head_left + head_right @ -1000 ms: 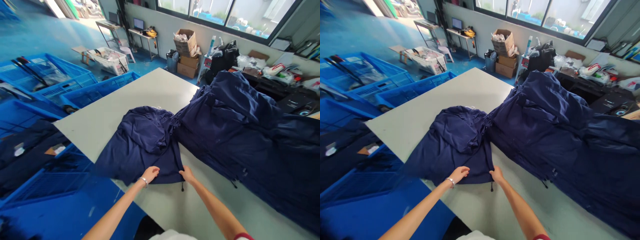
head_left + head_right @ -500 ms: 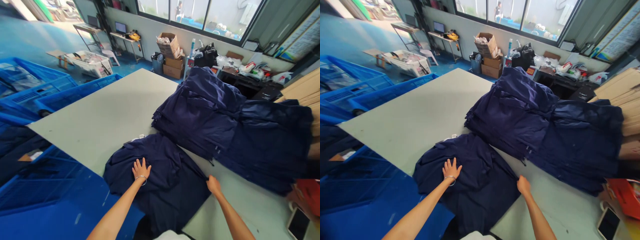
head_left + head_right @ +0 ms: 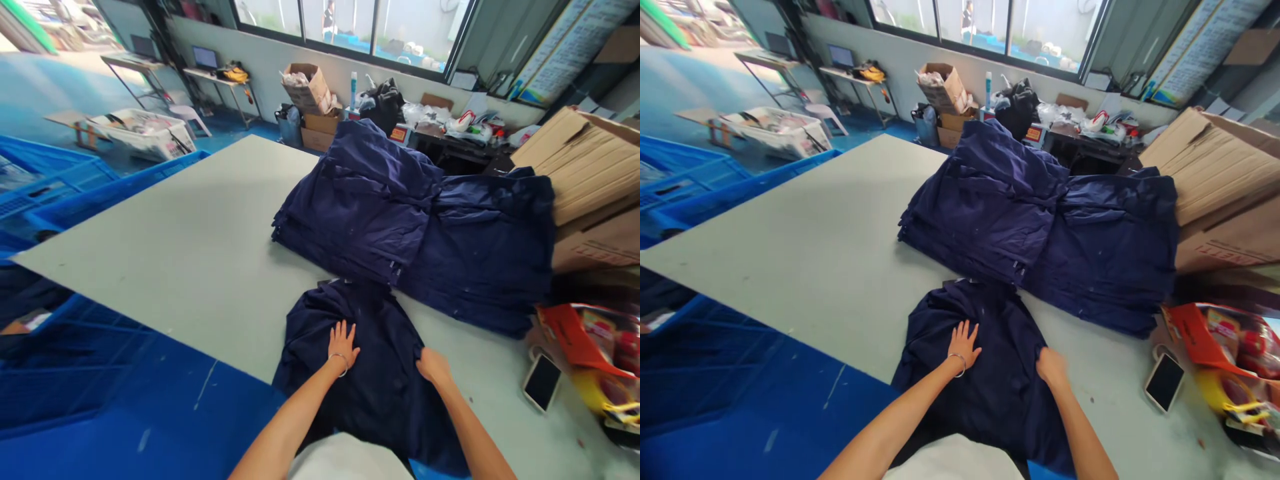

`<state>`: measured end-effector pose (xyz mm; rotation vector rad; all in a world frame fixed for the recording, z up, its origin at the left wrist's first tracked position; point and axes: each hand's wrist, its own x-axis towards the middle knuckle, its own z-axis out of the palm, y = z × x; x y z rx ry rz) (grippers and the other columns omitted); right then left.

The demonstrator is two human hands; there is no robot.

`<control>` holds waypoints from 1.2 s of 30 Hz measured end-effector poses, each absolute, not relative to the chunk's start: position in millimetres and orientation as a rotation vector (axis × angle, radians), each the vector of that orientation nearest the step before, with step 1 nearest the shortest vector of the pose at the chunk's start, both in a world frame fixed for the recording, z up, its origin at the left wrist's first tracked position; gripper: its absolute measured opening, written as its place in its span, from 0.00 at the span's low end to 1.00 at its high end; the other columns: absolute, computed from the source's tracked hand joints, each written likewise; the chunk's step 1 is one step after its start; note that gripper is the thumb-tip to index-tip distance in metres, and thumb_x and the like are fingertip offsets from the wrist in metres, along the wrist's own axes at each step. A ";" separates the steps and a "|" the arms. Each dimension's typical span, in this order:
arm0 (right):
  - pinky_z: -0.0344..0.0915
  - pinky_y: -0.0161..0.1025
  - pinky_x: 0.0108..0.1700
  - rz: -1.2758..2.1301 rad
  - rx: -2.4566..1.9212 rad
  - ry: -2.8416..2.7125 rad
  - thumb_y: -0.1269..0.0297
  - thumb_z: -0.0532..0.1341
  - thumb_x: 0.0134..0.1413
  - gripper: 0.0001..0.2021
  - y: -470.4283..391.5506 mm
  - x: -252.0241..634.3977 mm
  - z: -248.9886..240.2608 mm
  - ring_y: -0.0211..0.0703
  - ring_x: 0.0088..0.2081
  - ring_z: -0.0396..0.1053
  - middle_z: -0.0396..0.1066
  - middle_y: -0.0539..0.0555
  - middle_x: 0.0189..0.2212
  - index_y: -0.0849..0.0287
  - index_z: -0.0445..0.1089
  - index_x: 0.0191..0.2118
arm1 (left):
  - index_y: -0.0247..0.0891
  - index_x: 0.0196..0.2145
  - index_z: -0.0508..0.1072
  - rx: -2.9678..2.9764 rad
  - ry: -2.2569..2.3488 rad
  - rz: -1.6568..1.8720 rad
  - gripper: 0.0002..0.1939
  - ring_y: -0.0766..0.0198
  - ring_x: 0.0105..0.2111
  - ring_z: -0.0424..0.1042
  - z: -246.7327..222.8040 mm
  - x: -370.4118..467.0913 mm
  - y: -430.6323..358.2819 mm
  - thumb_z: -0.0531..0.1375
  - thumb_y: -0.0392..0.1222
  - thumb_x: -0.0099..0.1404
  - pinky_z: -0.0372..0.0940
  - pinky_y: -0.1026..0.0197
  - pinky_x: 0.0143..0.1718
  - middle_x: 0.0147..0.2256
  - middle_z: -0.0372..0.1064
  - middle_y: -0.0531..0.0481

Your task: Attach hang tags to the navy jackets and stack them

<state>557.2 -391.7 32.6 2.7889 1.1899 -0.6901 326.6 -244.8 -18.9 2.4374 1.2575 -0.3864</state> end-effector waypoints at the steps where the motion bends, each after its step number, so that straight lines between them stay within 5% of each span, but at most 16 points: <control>1: 0.68 0.46 0.43 -0.658 2.776 1.241 0.63 0.59 0.50 0.10 -373.1 551.6 35.9 0.54 0.40 0.74 0.75 0.65 0.35 0.62 0.75 0.34 | 0.39 0.66 0.48 2.433 1.210 -0.400 0.40 0.43 0.66 0.35 -19.0 332.6 -255.1 0.56 0.52 0.60 0.36 0.40 0.64 0.67 0.36 0.39; 5: 0.58 0.48 0.56 -0.470 2.713 1.625 0.62 0.54 0.57 0.22 -318.6 529.5 40.5 0.54 0.57 0.62 0.64 0.66 0.56 0.62 0.66 0.56 | 0.39 0.66 0.49 2.399 1.130 -0.416 0.42 0.41 0.66 0.34 -14.7 343.0 -275.7 0.58 0.51 0.57 0.36 0.38 0.63 0.67 0.35 0.39; 8: 0.46 0.56 0.62 -0.560 2.581 1.654 0.62 0.55 0.56 0.28 -328.7 530.2 23.5 0.56 0.66 0.45 0.49 0.60 0.66 0.56 0.56 0.63 | 0.40 0.65 0.52 2.374 1.094 -0.399 0.41 0.42 0.66 0.34 -8.8 338.5 -272.3 0.59 0.50 0.57 0.37 0.38 0.63 0.67 0.36 0.40; 11: 0.44 0.60 0.61 -0.586 2.569 1.512 0.60 0.53 0.58 0.30 -373.7 545.8 -3.1 0.56 0.67 0.39 0.42 0.58 0.68 0.53 0.48 0.66 | 0.41 0.64 0.54 2.361 1.006 -0.381 0.38 0.45 0.66 0.36 -6.0 329.9 -267.9 0.59 0.46 0.57 0.40 0.41 0.64 0.67 0.37 0.41; 17: 0.48 0.55 0.60 -0.562 2.601 1.328 0.61 0.55 0.57 0.31 -457.3 566.2 -11.0 0.56 0.66 0.43 0.46 0.60 0.66 0.54 0.50 0.66 | 0.41 0.63 0.56 2.397 0.735 -0.316 0.39 0.49 0.66 0.39 -15.2 327.1 -290.8 0.59 0.33 0.54 0.42 0.44 0.64 0.67 0.40 0.41; 20: 0.53 0.54 0.56 -0.596 2.577 1.243 0.63 0.57 0.53 0.26 -462.0 570.1 9.6 0.59 0.60 0.56 0.59 0.66 0.60 0.58 0.63 0.59 | 0.39 0.62 0.59 2.371 0.705 -0.266 0.37 0.49 0.66 0.43 -17.6 331.4 -304.7 0.58 0.32 0.53 0.44 0.43 0.64 0.66 0.44 0.41; 25: 0.62 0.45 0.45 -0.656 2.691 1.156 0.63 0.53 0.56 0.15 -414.2 586.6 42.6 0.55 0.44 0.71 0.73 0.67 0.40 0.65 0.75 0.40 | 0.37 0.53 0.70 2.364 0.766 -0.038 0.25 0.49 0.60 0.56 -15.1 331.1 -305.5 0.56 0.32 0.56 0.51 0.42 0.62 0.59 0.59 0.39; 30: 0.61 0.35 0.45 -0.688 2.966 1.336 0.66 0.53 0.57 0.14 -333.9 598.2 46.5 0.46 0.46 0.70 0.72 0.62 0.44 0.62 0.75 0.40 | 0.36 0.50 0.72 2.366 0.816 0.012 0.23 0.51 0.58 0.59 -11.3 327.1 -292.6 0.55 0.31 0.56 0.53 0.44 0.61 0.56 0.63 0.40; 36: 0.63 0.34 0.43 -0.968 3.111 1.130 0.71 0.55 0.53 0.14 -256.8 599.0 20.8 0.45 0.43 0.72 0.74 0.62 0.40 0.64 0.74 0.43 | 0.32 0.54 0.69 2.312 0.770 -0.229 0.27 0.49 0.61 0.56 -8.6 329.3 -289.3 0.57 0.32 0.54 0.52 0.47 0.63 0.60 0.57 0.36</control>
